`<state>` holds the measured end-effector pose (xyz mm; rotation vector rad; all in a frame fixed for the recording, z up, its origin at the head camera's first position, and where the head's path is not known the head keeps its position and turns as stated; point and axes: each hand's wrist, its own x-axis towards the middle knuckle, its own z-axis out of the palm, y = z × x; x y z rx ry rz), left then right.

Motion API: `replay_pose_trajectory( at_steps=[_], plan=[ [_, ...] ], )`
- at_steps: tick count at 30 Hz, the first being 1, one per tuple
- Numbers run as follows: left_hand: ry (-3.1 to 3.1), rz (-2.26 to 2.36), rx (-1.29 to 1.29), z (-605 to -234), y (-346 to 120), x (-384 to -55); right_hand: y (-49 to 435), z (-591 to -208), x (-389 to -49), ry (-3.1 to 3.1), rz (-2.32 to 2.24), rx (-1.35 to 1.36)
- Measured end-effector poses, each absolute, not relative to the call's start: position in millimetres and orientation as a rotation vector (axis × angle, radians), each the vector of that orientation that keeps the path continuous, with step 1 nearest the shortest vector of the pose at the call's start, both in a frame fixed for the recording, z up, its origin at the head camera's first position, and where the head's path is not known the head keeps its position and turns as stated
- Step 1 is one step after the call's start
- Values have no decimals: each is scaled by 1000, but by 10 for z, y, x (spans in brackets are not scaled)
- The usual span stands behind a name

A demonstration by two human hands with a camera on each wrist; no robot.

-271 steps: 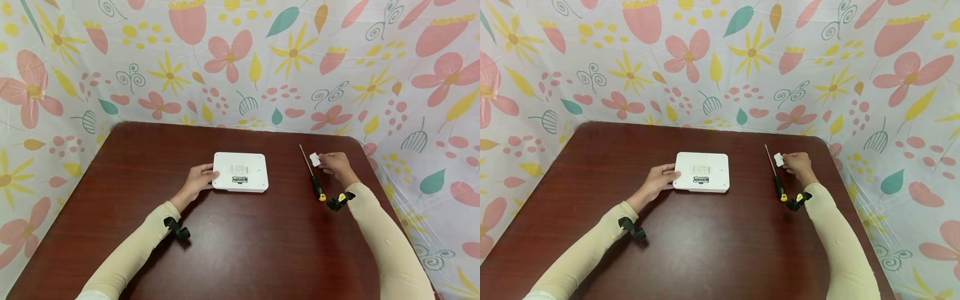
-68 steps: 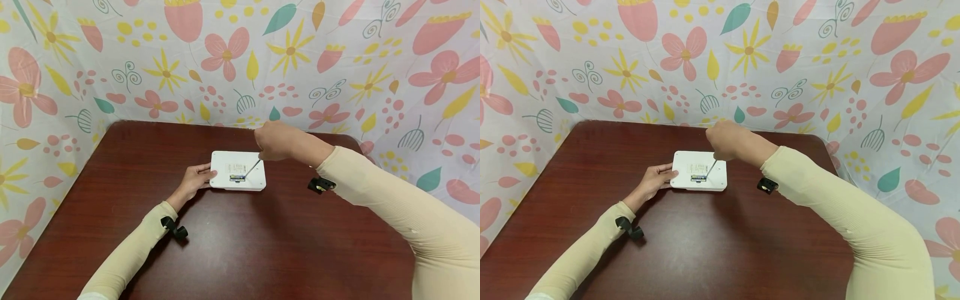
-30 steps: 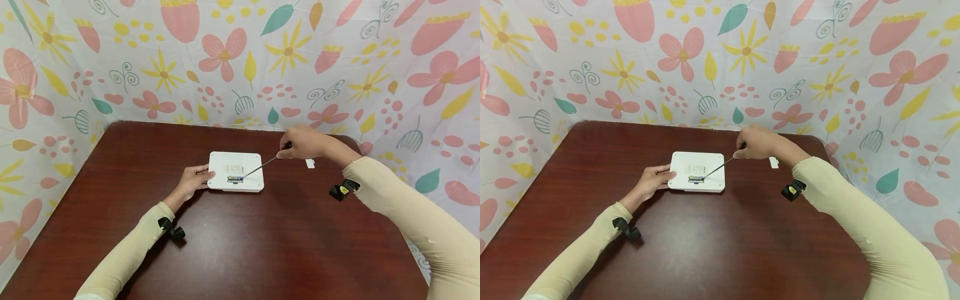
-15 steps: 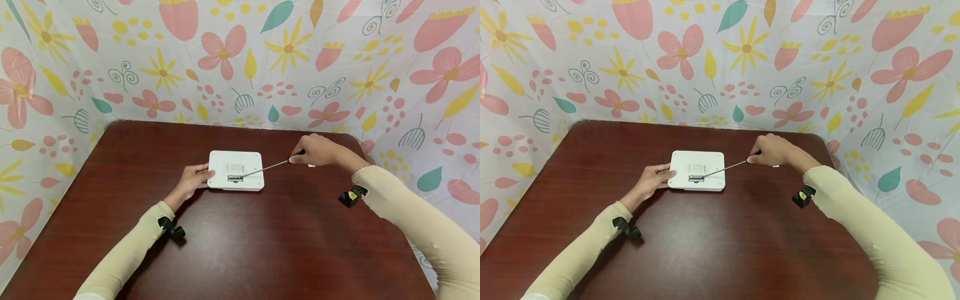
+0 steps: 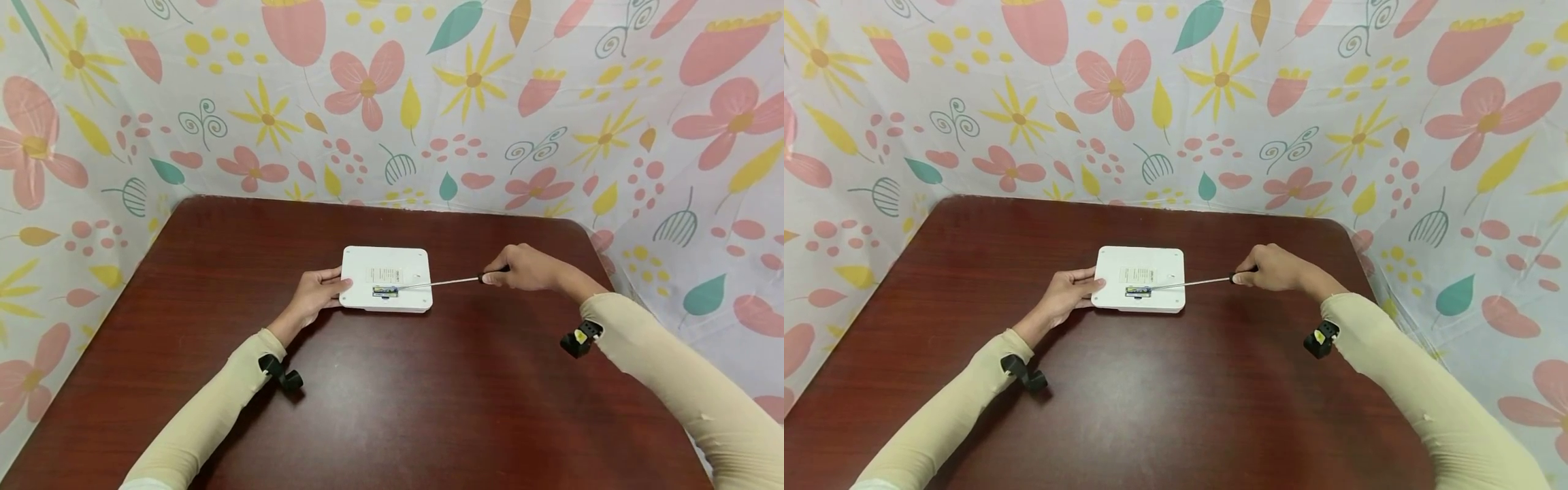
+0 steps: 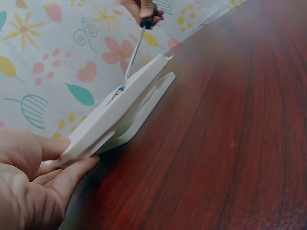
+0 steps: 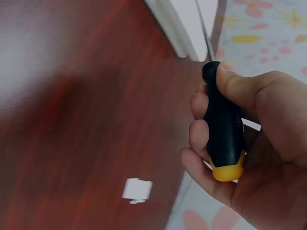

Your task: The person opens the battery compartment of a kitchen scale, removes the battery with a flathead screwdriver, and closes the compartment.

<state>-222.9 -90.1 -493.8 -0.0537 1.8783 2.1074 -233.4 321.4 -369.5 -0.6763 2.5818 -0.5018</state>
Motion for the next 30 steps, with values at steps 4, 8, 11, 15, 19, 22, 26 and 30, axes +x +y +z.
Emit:
replay_pose_trajectory(
  at_steps=[4, 8, 11, 15, 19, 22, 26, 30],
  plan=[
    [1878, 2106, -44, -4946, -911, -2236, 3286, -3830, -2312, 2547, -570, -641],
    [1872, 2110, -37, -4945, -917, -2236, 3309, -3905, -2312, 2542, -599, -620],
    [1869, 2109, -40, -4951, -916, -2243, 3317, -3954, -2326, 2548, -594, -623],
    [1870, 2105, -47, -4960, -907, -2253, 3335, -4016, -2344, 2547, -573, -625],
    [1881, 2097, -51, -4957, -904, -2249, 3348, -4064, -2365, 2545, -569, -625],
    [1887, 2094, -46, -4951, -906, -2242, 3356, -4100, -2387, 2542, -583, -623],
    [1881, 2103, -42, -4940, -904, -2239, 3365, -4147, -2420, 2545, -587, -638],
    [1874, 2104, -54, -4927, -899, -2239, 3361, -4177, -2450, 2570, -552, -657]
  ],
)
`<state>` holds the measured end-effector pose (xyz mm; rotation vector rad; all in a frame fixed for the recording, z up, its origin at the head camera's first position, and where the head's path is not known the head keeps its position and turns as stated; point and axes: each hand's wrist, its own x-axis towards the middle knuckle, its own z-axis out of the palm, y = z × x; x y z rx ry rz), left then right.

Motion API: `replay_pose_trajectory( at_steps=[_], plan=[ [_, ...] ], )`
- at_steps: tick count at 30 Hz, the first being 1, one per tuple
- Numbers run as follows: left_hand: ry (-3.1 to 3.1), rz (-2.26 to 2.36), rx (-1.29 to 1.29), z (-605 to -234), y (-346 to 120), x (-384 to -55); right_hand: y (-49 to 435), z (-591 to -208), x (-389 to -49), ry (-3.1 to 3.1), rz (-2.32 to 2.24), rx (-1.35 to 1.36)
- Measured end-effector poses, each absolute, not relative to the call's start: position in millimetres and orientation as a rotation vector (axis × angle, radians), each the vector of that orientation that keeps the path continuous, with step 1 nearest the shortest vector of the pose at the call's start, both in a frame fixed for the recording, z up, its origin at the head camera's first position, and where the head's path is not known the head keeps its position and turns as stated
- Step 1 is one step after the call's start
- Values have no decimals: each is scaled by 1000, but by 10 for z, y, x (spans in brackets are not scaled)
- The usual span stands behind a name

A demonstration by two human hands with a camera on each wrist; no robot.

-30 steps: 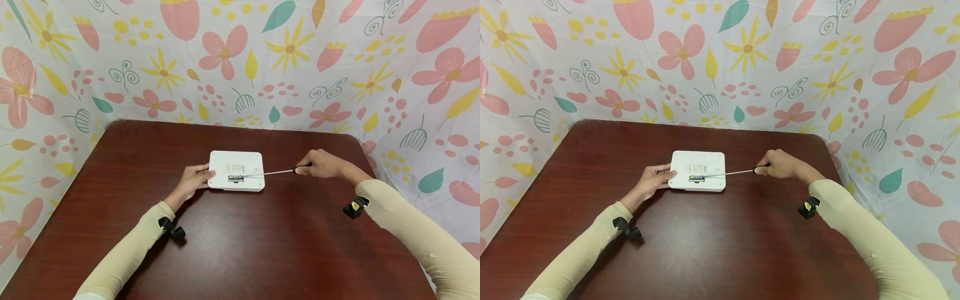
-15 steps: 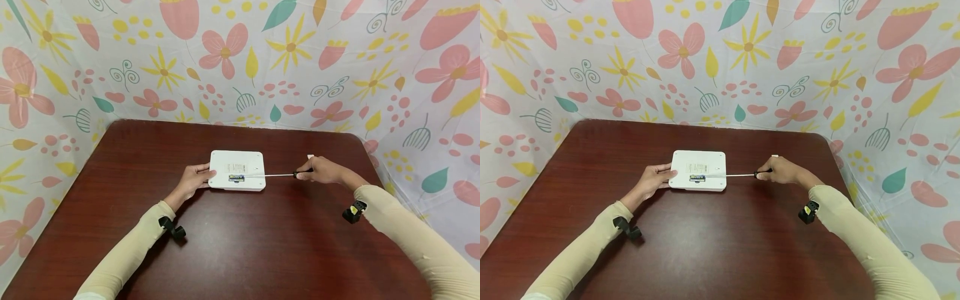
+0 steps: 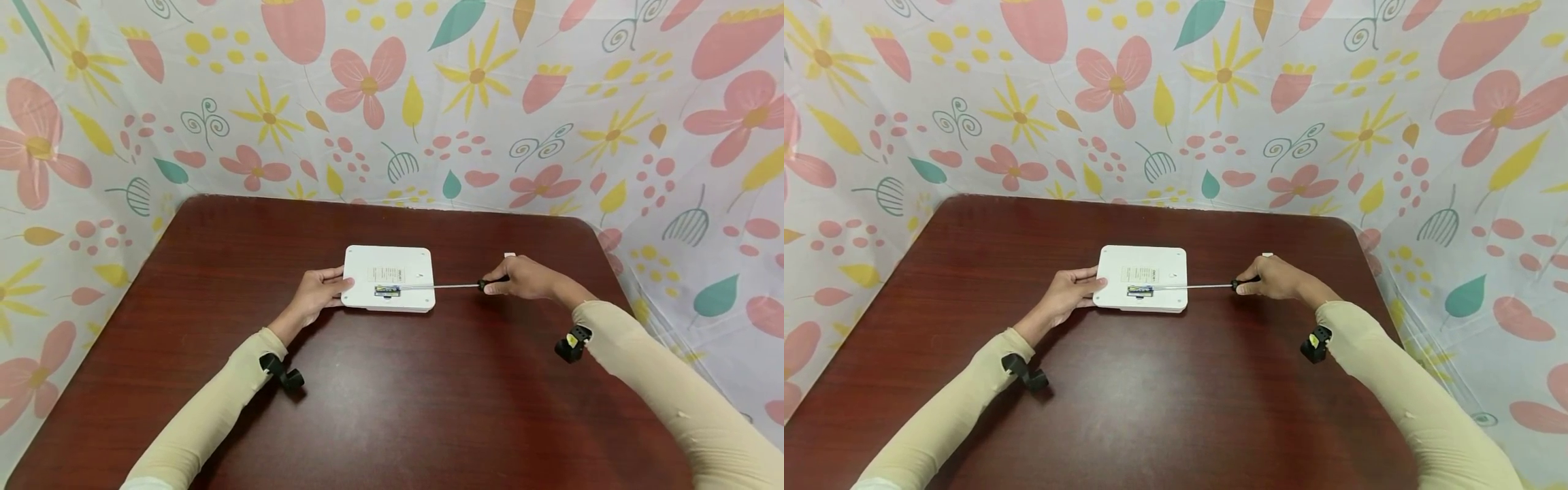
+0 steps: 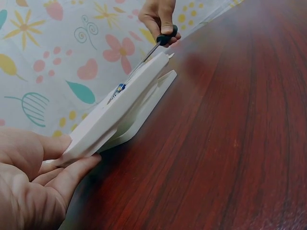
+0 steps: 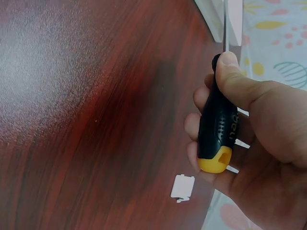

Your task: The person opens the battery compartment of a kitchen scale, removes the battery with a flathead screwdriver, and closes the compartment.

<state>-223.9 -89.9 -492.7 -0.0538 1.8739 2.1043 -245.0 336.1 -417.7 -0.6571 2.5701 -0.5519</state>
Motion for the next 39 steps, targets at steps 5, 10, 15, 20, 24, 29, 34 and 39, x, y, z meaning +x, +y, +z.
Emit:
replay_pose_trajectory(
  at_steps=[5, 10, 15, 20, 24, 29, 34, 39],
  plan=[
    [1876, 2097, -61, -4928, -890, -2242, 3366, -4198, -2468, 2560, -544, -662],
    [1886, 2092, -52, -4931, -884, -2245, 3388, -4232, -2469, 2542, -559, -679],
    [1891, 2093, -47, -4927, -887, -2244, 3386, -4265, -2481, 2560, -555, -732],
    [1880, 2095, -54, -4941, -894, -2244, 3385, -4288, -2485, 2575, -551, -753],
    [1878, 2093, -55, -4940, -892, -2235, 3403, -4283, -2467, 2619, -565, -779],
    [1859, 2093, -42, -4939, -877, -2230, 3441, -4177, -2419, 2676, -571, -793],
    [1853, 2102, -45, -4939, -871, -2240, 3499, -4009, -2376, 2691, -568, -769],
    [1842, 2111, -41, -4934, -858, -2242, 3524, -3807, -2322, 2743, -541, -758]
  ],
)
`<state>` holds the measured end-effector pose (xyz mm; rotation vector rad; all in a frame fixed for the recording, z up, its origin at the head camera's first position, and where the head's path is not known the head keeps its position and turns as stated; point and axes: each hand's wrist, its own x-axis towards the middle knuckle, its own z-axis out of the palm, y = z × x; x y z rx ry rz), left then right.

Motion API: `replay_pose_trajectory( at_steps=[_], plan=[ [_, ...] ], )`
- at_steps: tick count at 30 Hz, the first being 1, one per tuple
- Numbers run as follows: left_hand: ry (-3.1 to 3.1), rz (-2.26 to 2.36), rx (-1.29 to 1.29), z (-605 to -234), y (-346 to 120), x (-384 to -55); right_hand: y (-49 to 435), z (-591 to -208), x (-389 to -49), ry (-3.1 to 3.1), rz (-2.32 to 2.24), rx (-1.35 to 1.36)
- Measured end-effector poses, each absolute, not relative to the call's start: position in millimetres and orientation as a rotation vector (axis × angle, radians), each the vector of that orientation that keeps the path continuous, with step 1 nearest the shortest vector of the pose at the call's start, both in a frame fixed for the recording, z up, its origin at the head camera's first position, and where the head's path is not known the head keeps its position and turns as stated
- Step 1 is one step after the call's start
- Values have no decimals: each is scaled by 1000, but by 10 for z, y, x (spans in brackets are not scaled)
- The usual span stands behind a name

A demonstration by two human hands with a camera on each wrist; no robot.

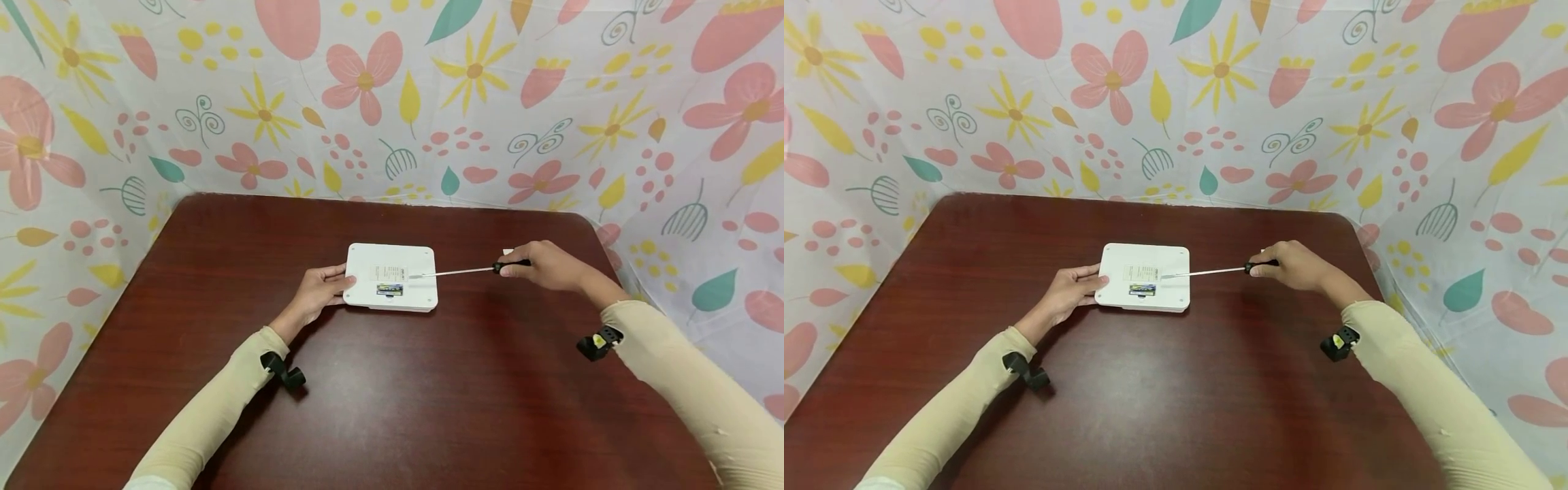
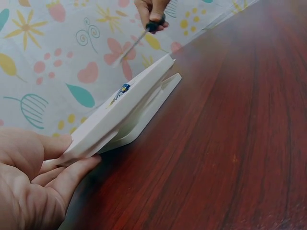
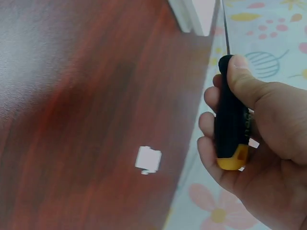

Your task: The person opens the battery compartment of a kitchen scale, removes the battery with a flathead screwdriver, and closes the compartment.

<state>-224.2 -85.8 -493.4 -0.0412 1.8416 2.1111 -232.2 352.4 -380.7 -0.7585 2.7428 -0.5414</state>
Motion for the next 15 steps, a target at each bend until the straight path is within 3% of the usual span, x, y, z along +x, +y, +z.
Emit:
replay_pose_trajectory(
  at_steps=[15],
  plan=[
    [1846, 2110, -64, -4920, -848, -2236, 3052, -3085, -2082, 2704, -307, -792]
  ],
)
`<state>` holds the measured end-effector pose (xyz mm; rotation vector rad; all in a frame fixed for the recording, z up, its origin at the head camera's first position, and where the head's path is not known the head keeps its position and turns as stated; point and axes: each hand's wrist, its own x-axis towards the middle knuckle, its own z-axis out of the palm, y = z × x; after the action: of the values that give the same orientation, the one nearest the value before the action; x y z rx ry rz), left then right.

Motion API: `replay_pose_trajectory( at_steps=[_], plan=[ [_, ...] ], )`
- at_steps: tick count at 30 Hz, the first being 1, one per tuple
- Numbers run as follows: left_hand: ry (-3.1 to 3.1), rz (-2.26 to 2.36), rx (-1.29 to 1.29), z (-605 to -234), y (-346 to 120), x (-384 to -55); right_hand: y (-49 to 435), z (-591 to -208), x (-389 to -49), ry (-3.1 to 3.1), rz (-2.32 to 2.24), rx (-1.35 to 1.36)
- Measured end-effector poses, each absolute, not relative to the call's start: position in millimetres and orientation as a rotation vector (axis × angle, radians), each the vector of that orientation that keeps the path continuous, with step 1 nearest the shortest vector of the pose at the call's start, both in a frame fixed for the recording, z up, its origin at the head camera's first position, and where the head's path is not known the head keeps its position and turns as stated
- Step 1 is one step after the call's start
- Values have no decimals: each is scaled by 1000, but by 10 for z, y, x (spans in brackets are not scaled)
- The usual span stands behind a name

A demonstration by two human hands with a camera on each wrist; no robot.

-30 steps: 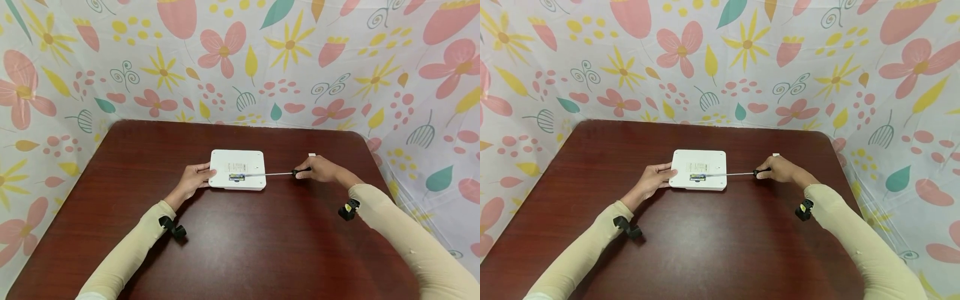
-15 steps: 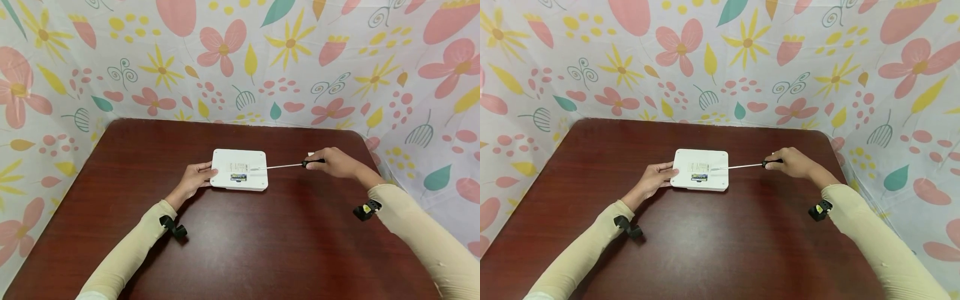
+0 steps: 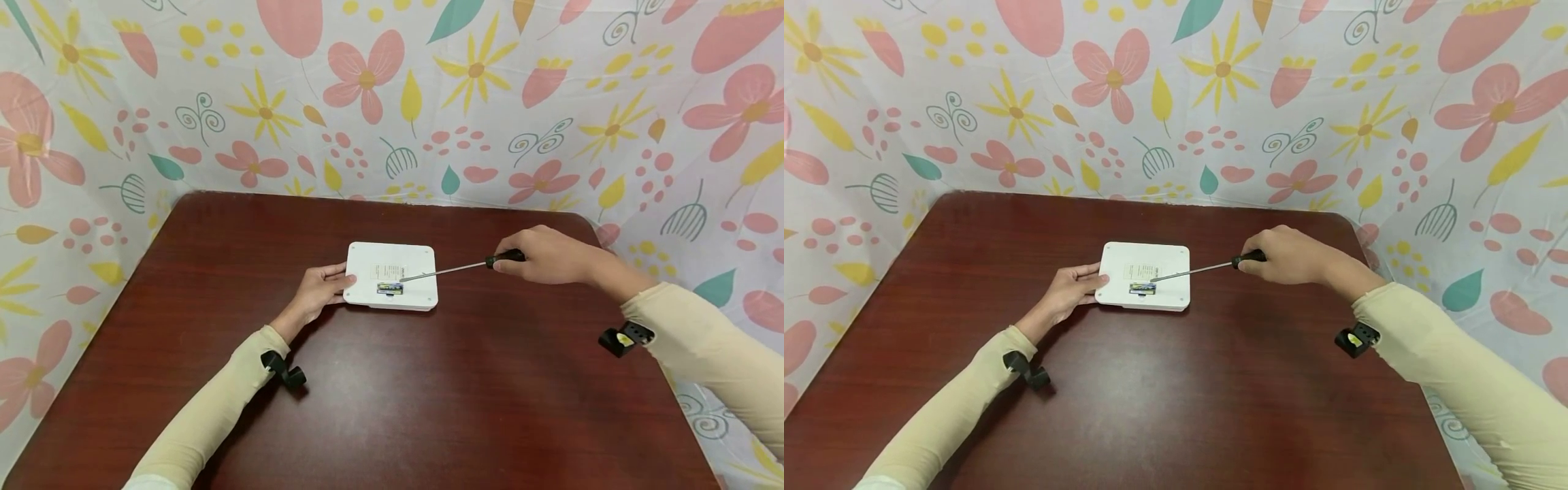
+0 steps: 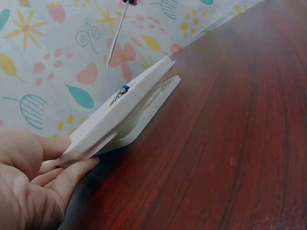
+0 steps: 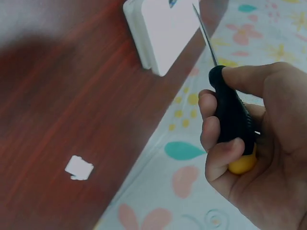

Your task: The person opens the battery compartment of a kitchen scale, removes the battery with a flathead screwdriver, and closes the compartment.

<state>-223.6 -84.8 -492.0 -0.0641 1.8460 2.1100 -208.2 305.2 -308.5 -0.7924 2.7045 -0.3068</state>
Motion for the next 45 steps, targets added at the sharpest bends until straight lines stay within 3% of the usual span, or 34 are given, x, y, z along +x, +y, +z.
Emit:
replay_pose_trajectory(
  at_steps=[10, 31, 45],
  plan=[
    [1854, 2109, -53, -4942, -847, -2260, 2775, -2875, -2064, 2706, -161, -967],
    [1866, 2114, -57, -4951, -828, -2250, 2535, -2839, -2125, 2670, -8, -969],
    [1871, 2116, -72, -4942, -832, -2224, 2010, -2559, -2166, 2580, 192, -1046]
  ],
)
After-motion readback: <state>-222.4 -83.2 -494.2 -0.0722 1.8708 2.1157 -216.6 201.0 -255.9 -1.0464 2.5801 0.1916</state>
